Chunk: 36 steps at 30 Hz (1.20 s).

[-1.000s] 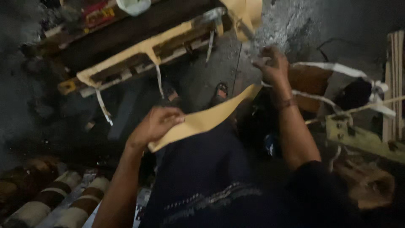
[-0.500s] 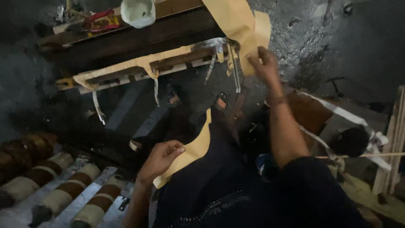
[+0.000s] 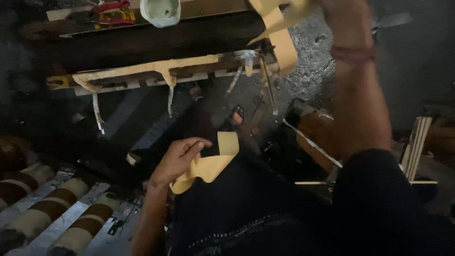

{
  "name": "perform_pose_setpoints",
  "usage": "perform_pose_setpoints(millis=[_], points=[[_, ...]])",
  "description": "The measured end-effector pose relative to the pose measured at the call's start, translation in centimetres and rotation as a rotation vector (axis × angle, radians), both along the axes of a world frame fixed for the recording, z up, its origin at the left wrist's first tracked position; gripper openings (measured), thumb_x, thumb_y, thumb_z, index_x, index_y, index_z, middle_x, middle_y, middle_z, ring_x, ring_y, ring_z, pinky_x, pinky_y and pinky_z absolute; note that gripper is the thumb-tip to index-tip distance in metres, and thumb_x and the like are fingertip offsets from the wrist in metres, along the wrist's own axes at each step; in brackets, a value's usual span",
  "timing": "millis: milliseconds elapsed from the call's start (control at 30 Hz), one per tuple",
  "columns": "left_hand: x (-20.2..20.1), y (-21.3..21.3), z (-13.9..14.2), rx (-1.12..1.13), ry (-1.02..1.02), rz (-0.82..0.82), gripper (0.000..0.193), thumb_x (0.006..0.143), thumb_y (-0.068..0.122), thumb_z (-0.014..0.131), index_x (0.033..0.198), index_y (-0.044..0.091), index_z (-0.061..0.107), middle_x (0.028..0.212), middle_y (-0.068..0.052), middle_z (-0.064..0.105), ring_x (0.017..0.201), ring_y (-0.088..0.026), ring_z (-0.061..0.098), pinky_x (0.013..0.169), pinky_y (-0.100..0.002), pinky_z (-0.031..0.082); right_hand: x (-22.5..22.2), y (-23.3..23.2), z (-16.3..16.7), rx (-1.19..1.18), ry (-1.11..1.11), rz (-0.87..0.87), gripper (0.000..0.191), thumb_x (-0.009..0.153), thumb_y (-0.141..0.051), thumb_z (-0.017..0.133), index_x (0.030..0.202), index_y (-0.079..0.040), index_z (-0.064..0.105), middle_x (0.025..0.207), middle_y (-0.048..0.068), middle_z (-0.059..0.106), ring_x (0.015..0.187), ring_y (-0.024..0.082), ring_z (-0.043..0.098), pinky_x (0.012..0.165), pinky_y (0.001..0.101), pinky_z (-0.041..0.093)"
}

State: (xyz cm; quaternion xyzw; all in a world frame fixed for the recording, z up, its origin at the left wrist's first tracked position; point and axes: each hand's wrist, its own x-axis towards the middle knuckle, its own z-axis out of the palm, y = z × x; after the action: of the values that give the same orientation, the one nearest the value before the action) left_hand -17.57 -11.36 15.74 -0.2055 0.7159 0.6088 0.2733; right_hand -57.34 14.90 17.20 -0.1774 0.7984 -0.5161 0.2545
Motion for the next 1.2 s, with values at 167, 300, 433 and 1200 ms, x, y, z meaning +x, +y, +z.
perform_pose_setpoints(millis=[167,300,433,1200], points=[[-9.4,-3.3,-1.1,0.181,0.250,-0.188,0.048,0.106,0.041,0.047,0.146,0.017,0.059,0.091,0.004,0.066,0.065,-0.009,0.063,0.068,-0.030,0.059,2.6,-0.7,6.7,0.009,-0.009,0.150,0.054,0.088,-0.027,0.077,0.133,-0.002,0.061,0.103,0.018,0.077,0.081,0.023,0.078,0.068,0.0360,0.064],[-23.6,-1.6,-2.7,0.454,0.394,-0.200,0.085,0.101,0.075,0.034,0.150,0.009,0.057,0.102,0.007,0.065,0.084,-0.011,0.066,0.079,-0.032,0.056,4.3,-2.1,8.5,0.144,-0.071,0.350,0.061,0.085,-0.030,0.079,0.135,-0.002,0.060,0.102,0.021,0.077,0.079,0.025,0.079,0.067,0.0378,0.064],[-28.4,-0.3,-3.3,0.773,0.363,0.154,0.069,0.099,0.052,0.068,0.148,0.006,0.054,0.079,-0.004,0.061,0.070,-0.018,0.062,0.068,-0.036,0.056,4.7,-0.7,5.5,0.450,-0.171,0.271,0.062,0.080,-0.032,0.083,0.129,0.001,0.063,0.102,0.025,0.078,0.079,0.029,0.079,0.072,0.0446,0.063],[-28.9,-11.3,-7.9,0.106,0.608,0.153,0.065,0.103,0.031,0.068,0.155,0.004,0.039,0.154,-0.020,0.045,0.137,-0.032,0.054,0.113,-0.046,0.050,6.2,-0.5,-7.2,0.199,-0.419,-0.675,0.051,0.095,-0.038,0.073,0.127,0.002,0.069,0.131,0.016,0.068,0.130,0.026,0.054,0.111,0.0486,0.027]])
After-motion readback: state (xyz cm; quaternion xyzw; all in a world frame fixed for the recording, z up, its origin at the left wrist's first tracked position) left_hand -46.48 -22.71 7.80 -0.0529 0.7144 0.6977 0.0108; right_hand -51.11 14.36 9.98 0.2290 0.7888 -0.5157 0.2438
